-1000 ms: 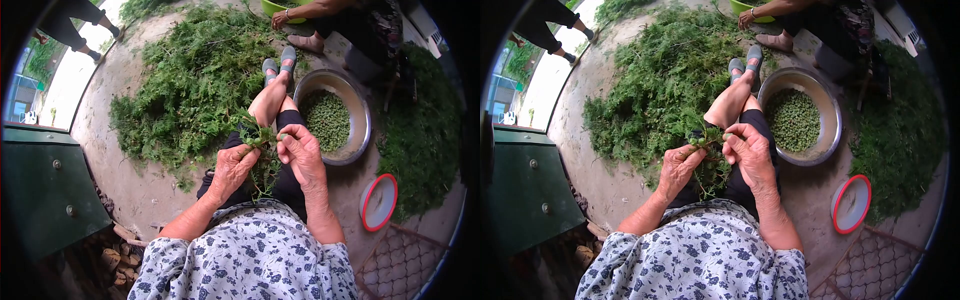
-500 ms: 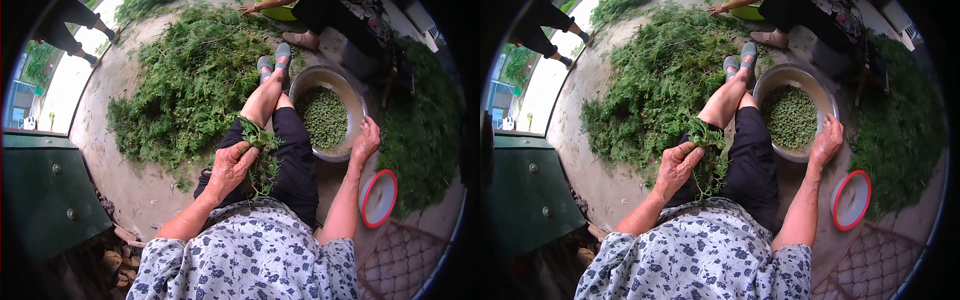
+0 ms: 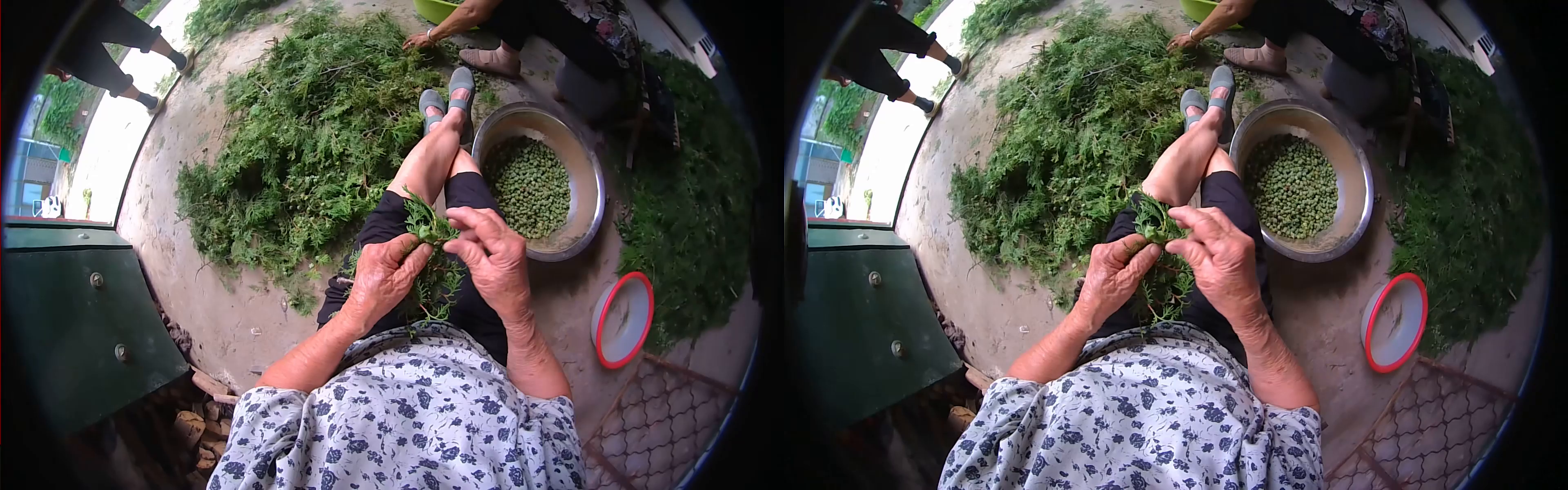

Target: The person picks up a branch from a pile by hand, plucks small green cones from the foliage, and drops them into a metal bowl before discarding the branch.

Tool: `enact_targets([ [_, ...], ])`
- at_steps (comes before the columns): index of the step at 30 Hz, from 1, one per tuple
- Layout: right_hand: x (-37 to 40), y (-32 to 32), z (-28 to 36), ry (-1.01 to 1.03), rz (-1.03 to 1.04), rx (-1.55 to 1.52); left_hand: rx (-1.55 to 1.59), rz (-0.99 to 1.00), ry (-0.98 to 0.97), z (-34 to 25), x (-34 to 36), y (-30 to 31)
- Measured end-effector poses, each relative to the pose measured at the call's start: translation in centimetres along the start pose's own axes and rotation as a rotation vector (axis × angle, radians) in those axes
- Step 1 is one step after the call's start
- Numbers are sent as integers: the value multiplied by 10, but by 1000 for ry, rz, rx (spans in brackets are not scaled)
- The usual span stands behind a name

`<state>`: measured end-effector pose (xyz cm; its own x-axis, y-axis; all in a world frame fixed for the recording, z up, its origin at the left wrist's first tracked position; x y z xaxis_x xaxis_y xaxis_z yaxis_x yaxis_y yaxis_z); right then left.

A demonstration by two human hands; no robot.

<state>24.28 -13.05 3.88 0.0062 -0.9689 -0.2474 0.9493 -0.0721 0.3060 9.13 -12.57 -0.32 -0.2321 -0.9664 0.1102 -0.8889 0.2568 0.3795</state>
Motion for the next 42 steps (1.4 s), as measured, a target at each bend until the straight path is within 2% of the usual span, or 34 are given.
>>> enact_targets([
  [2, 0, -20, 3, 7, 47, 11, -39, 19, -46, -3, 3, 3],
  [4, -1, -29, 7, 142, 17, 58, -85, 12, -46, -1, 4, 4],
  [9, 3, -37, -5, 97, 14, 49, -125, -43, -64, 0, 7, 7],
  [11, 3, -37, -6, 80, 39, 47, -112, -2, -77, 3, 7, 7],
  [13, 10, -47, -31, -379, 167, -302, -99, 40, -90, 3, 6, 9],
  [14, 14, -50, -38, -485, 164, -494, -66, 88, -44, 4, 5, 10],
  [15, 17, -54, -50, -594, 117, -813, -34, 135, 1, 5, 5, 11],
  [17, 14, -51, -54, -626, 68, -1004, 34, 134, 7, 5, 5, 12],
  [20, 1, -12, -54, -470, -158, -901, 402, 85, 108, 9, 6, 12],
  [23, -4, 51, -72, -329, -366, -628, 487, 77, 181, 19, 4, 15],
  [24, -1, 72, -82, -324, -440, -495, 607, 88, 224, 27, 4, 13],
  [25, 4, 94, -101, -287, -449, -393, 608, 86, 225, 26, 4, 14],
  [27, 14, 124, -122, -370, -494, -31, 716, 66, 297, 23, 5, 15],
  [28, 18, 129, -128, -372, -494, -30, 809, 94, 375, 21, 6, 12],
  [30, 20, 139, -122, -331, -471, 451, 859, 92, 418, 25, 6, 10],
  [34, 24, 146, -131, -301, -484, 650, 891, 76, 467, 18, 7, 12],
  [36, 28, 155, -129, -288, -631, 695, 855, 66, 468, 16, 8, 14],
  [39, 29, 154, -139, -347, -574, 709, 911, 45, 443, 21, 6, 11],
  [40, 28, 148, -138, -267, -526, 785, 885, 62, 376, 22, 4, 11],
  [41, 26, 140, -132, -301, -499, 800, 858, 77, 311, 19, 3, 12],
  [42, 25, 136, -125, -258, -513, 840, 887, 138, 339, 17, 6, 10],
])
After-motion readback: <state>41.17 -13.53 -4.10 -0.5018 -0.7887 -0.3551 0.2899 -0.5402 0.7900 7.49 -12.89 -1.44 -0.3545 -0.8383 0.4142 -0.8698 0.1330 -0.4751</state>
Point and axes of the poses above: each hand's wrist, its own x-axis away from the middle knuckle, its own y-axis out of the back of the hand, z = x × y, the point moved 7 cm from there along -x, towards the middle knuckle, and after that the axes turned 3 degrees about y, right-handed, at the moved point
